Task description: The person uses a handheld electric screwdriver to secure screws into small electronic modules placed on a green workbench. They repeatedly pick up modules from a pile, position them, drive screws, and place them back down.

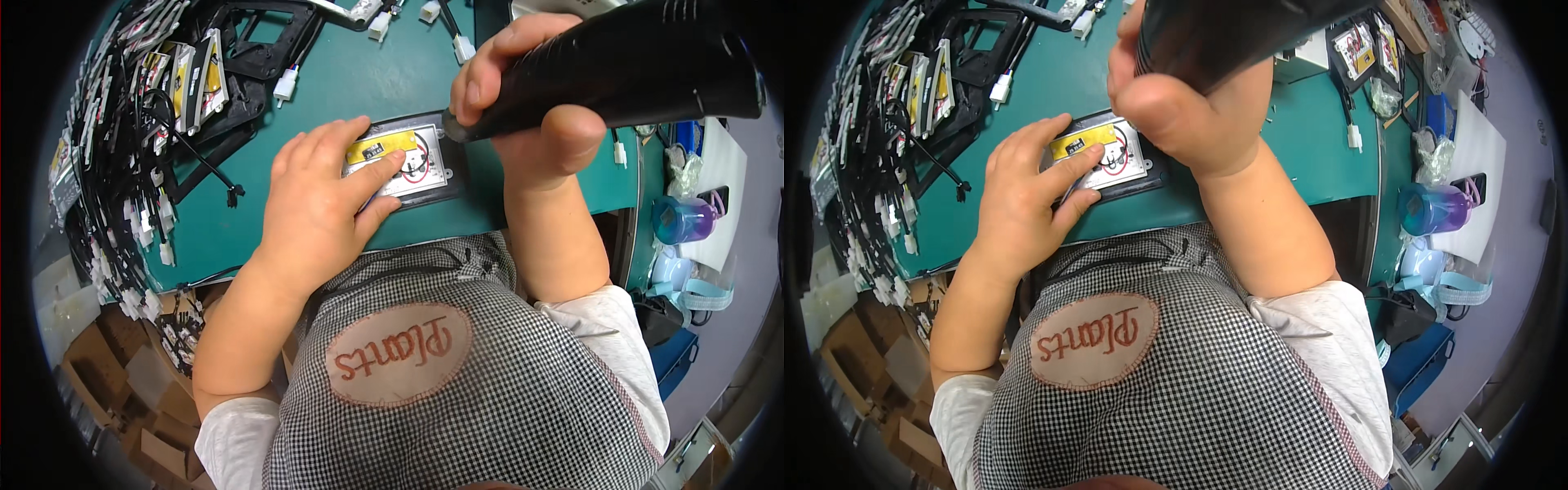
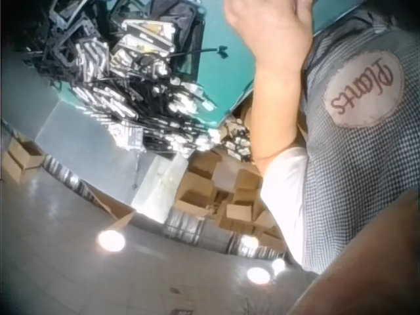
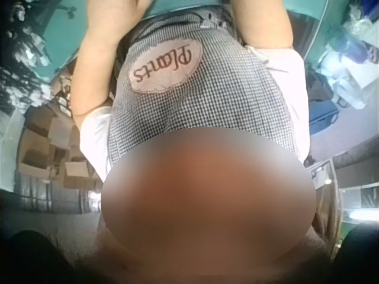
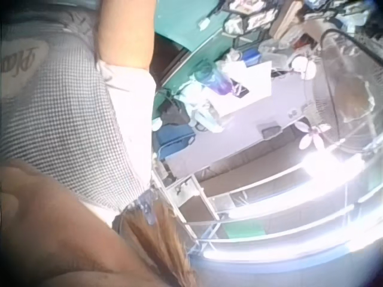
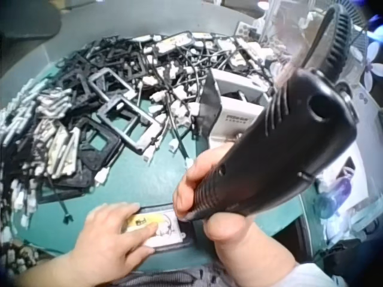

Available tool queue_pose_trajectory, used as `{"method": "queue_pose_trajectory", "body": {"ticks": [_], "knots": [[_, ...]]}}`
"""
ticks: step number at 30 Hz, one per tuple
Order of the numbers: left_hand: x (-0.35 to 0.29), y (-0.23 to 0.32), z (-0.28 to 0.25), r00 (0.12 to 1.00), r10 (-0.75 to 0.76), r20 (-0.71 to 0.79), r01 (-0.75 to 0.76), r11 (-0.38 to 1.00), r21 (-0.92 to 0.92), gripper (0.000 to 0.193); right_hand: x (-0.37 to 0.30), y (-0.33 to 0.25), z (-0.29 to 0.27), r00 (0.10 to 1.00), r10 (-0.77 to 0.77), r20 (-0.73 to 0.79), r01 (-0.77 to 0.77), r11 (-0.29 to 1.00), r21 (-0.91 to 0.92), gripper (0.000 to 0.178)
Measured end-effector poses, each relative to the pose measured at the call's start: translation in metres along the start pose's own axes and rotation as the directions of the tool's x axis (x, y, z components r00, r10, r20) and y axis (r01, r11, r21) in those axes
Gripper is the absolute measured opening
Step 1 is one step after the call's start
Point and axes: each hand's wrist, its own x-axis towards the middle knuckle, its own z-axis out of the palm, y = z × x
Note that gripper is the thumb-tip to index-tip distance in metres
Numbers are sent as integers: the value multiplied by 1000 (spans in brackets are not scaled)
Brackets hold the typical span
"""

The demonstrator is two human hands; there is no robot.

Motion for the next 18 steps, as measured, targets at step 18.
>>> {"method": "queue_pose_trajectory", "body": {"ticks": [18], "knots": [[17, 5, 12, 999, 45, 12, -45, 999, 4, 50, 37, -87, -105, 899, -429, -88, 410, 894, -180, 83]]}}
